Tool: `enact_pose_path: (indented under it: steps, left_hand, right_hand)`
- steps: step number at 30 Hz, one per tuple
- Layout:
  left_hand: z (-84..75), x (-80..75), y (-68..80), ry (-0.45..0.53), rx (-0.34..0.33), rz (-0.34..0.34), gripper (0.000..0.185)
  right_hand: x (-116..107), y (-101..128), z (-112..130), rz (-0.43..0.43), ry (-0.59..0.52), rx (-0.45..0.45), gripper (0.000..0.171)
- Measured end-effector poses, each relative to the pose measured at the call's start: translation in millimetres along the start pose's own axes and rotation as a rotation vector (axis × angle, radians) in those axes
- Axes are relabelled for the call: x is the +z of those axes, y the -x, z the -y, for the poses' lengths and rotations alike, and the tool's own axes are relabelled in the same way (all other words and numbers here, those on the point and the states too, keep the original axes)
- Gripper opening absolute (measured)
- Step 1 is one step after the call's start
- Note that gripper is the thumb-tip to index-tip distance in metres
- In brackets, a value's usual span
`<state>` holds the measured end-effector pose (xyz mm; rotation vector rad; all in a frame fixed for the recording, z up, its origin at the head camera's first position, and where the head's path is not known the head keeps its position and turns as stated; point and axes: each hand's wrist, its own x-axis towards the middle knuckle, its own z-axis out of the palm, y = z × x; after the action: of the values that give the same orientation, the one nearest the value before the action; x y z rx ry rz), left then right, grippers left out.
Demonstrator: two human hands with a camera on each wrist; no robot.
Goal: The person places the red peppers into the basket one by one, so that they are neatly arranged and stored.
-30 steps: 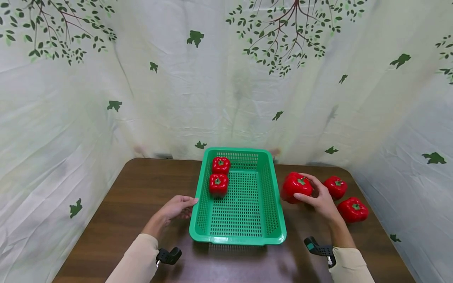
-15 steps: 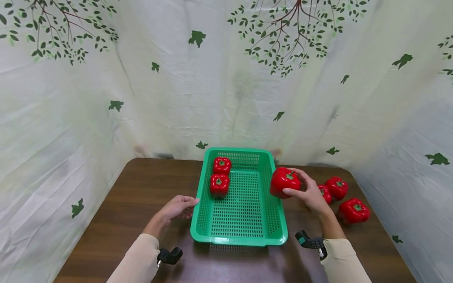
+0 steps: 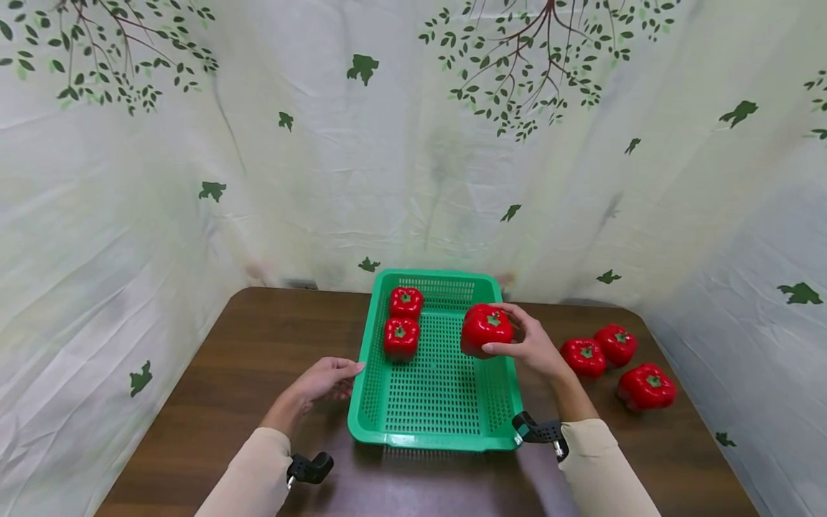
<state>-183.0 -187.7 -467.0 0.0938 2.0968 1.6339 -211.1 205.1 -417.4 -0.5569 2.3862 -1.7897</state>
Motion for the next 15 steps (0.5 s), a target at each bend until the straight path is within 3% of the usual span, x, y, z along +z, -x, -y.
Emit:
enact_pose_path:
  steps: [15]
  left_hand:
    - [0.8,0.2,1.6,0.018,-0.002,-0.002,0.040]
  right_hand:
    - [44,-26,5,0.113,-0.023,0.083,0.068]
